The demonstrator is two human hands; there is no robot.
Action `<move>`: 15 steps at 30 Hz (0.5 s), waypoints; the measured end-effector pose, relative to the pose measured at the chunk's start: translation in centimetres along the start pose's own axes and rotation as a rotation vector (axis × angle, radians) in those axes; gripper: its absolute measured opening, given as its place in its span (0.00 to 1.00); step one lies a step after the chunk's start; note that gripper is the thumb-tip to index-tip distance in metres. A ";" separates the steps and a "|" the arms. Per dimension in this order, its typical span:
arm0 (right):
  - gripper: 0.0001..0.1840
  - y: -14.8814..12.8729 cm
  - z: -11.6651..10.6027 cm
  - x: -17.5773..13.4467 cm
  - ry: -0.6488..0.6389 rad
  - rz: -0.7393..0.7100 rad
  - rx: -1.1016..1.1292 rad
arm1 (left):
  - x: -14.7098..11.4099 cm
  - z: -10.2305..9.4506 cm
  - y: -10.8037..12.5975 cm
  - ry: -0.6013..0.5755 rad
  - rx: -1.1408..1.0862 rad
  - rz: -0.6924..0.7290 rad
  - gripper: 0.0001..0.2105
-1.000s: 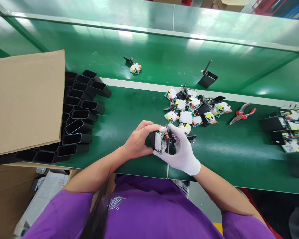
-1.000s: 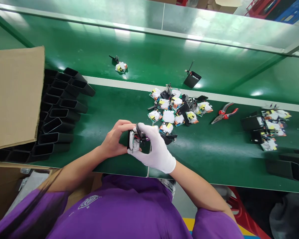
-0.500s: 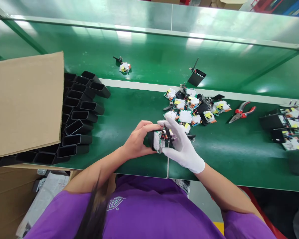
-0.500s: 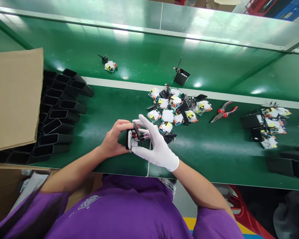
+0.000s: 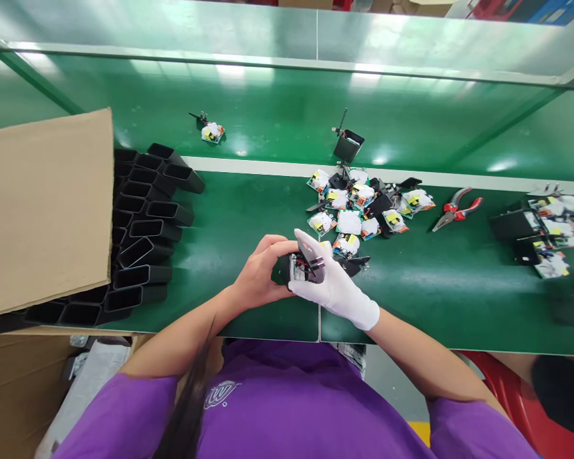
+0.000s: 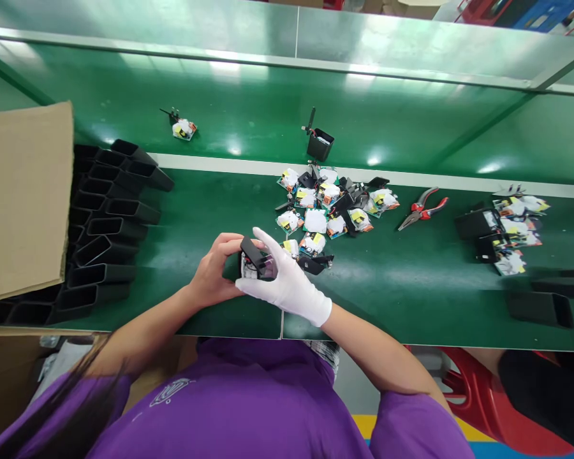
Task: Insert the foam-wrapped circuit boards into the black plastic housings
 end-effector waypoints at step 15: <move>0.38 0.2 -0.5 1.1 0.139 0.026 -0.044 | 0.5 1.3 -2.7 -0.352 -0.718 -0.613 0.30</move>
Point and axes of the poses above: each hand's wrist, its own x-axis towards the middle knuckle, its own z-axis out of the palm, y = z × x, the point moved 4 cm from there along x, towards the middle knuckle, and after that the axes turned 15 degrees about -z, right-handed, at the moved point
